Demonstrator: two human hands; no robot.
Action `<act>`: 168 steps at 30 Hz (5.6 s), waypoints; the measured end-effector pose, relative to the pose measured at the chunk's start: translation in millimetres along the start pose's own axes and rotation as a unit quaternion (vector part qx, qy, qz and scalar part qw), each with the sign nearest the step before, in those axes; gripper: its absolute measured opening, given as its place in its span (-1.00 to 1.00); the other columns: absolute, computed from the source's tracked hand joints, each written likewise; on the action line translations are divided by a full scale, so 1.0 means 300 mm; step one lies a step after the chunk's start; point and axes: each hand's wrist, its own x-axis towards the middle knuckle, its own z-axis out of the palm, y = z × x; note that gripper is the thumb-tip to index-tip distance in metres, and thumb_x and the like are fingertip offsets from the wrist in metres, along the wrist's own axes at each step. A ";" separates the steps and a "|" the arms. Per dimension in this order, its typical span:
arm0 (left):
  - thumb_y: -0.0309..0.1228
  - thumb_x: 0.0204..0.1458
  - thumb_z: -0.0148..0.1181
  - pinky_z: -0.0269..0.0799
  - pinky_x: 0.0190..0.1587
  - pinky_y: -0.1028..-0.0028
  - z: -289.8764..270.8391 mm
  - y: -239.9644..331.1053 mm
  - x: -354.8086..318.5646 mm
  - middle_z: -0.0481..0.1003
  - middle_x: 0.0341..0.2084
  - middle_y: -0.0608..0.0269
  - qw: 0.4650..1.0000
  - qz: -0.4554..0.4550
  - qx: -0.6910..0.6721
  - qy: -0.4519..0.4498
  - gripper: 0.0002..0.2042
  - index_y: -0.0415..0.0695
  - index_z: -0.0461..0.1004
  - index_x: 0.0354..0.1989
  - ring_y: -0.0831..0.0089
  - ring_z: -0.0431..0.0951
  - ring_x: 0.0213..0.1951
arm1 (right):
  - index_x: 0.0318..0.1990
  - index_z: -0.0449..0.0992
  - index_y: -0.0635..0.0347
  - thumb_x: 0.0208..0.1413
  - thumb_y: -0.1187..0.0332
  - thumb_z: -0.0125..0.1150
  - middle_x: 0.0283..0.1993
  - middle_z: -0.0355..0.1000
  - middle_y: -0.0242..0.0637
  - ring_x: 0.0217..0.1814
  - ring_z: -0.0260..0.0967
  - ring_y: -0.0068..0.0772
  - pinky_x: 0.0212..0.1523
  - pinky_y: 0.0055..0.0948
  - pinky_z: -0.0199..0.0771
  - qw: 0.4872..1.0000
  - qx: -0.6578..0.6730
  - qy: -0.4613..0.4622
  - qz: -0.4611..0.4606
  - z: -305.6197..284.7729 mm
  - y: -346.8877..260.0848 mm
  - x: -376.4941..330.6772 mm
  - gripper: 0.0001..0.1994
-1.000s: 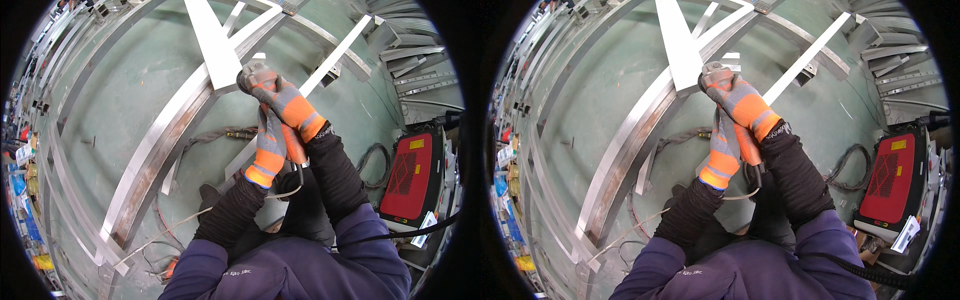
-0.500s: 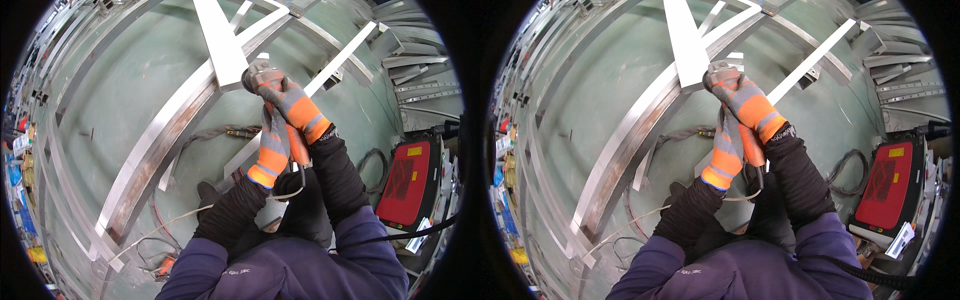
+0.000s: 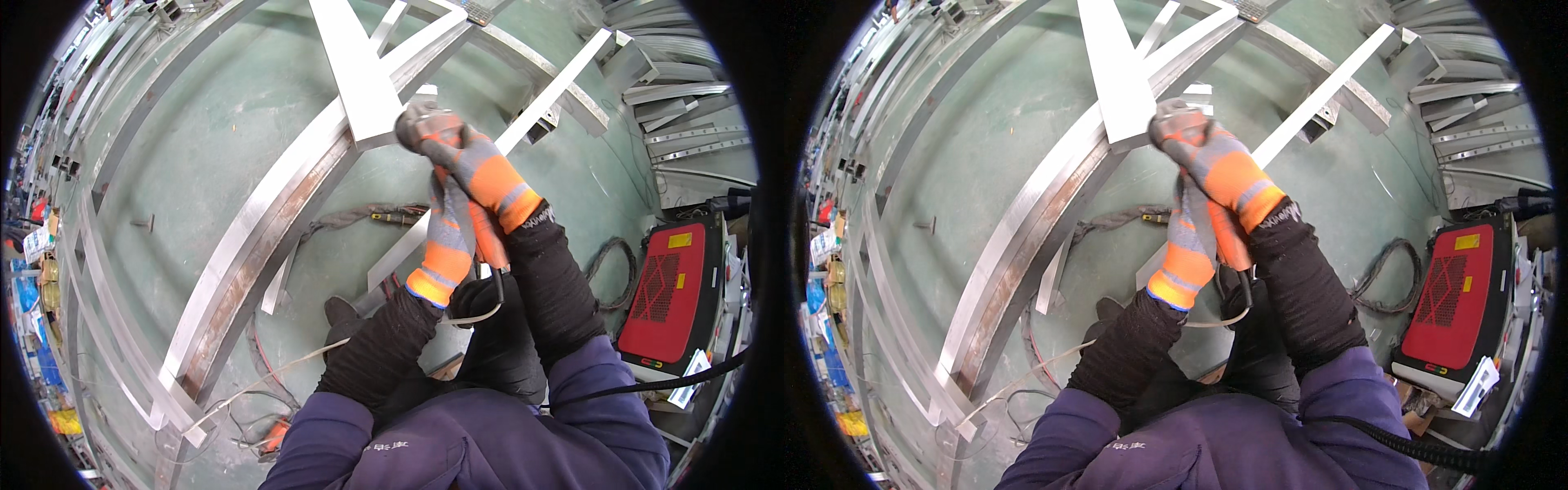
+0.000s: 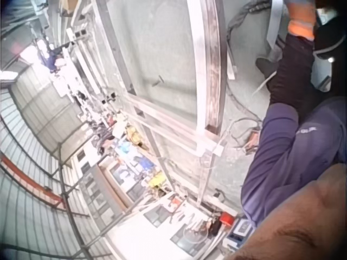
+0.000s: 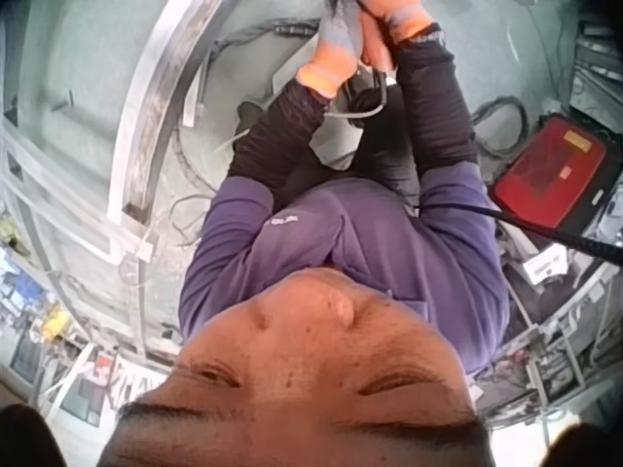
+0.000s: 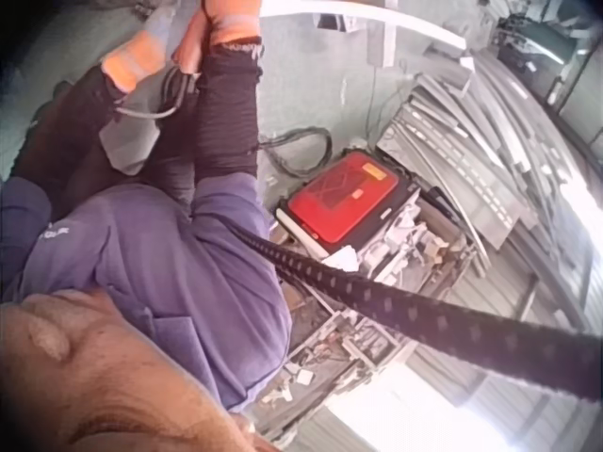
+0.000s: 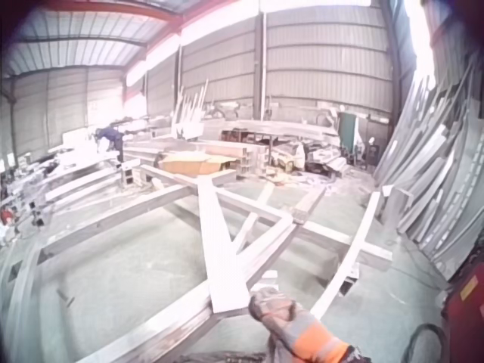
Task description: The person welds joints on a large aluminum frame while sitting on the floor, then uses an angle grinder to smooth the welded seams. The person handles the welding torch and grinder with gloved hands, repositioning the frame as needed.
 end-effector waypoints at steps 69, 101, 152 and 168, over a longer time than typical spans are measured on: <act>-0.36 0.16 0.19 0.41 0.08 0.39 -0.450 0.393 0.326 0.42 0.08 0.04 0.766 0.214 0.567 0.215 -0.61 -0.20 0.43 0.16 0.32 0.46 0.06 | -0.18 0.47 0.35 -0.04 0.09 0.36 -0.41 0.43 -0.22 -0.47 0.44 -0.29 -0.44 -0.30 0.53 0.701 0.657 -0.076 0.268 0.292 0.276 0.065 -0.54; -0.32 0.33 -0.05 0.48 -0.23 0.32 -0.623 0.412 0.344 0.54 -0.32 0.03 0.672 0.091 0.710 0.189 -0.64 0.14 0.36 0.29 0.23 0.54 -0.35 | -0.09 0.47 0.45 -0.06 -0.08 0.42 -0.33 0.45 -0.21 -0.36 0.47 -0.32 -0.36 -0.31 0.51 0.734 0.615 -0.116 0.262 0.285 0.251 0.055 -0.33; -0.16 0.17 0.26 0.43 -0.26 0.43 -0.459 0.394 0.343 0.58 -0.31 0.22 0.792 0.085 0.512 0.322 -0.57 -0.31 0.55 0.00 0.49 0.49 -0.34 | -0.13 0.46 0.47 -0.10 -0.07 0.45 -0.36 0.45 -0.21 -0.42 0.45 -0.37 -0.41 -0.34 0.50 0.738 0.613 -0.099 0.265 0.298 0.256 0.058 -0.33; -0.24 0.20 0.22 0.45 -0.24 0.49 -0.507 0.402 0.352 0.59 -0.27 0.28 0.778 0.088 0.558 0.276 -0.62 -0.29 0.54 0.04 0.54 0.52 -0.30 | -0.14 0.47 0.48 -0.09 -0.06 0.44 -0.36 0.46 -0.20 -0.46 0.46 -0.33 -0.44 -0.31 0.50 0.742 0.605 -0.100 0.271 0.290 0.258 0.072 -0.34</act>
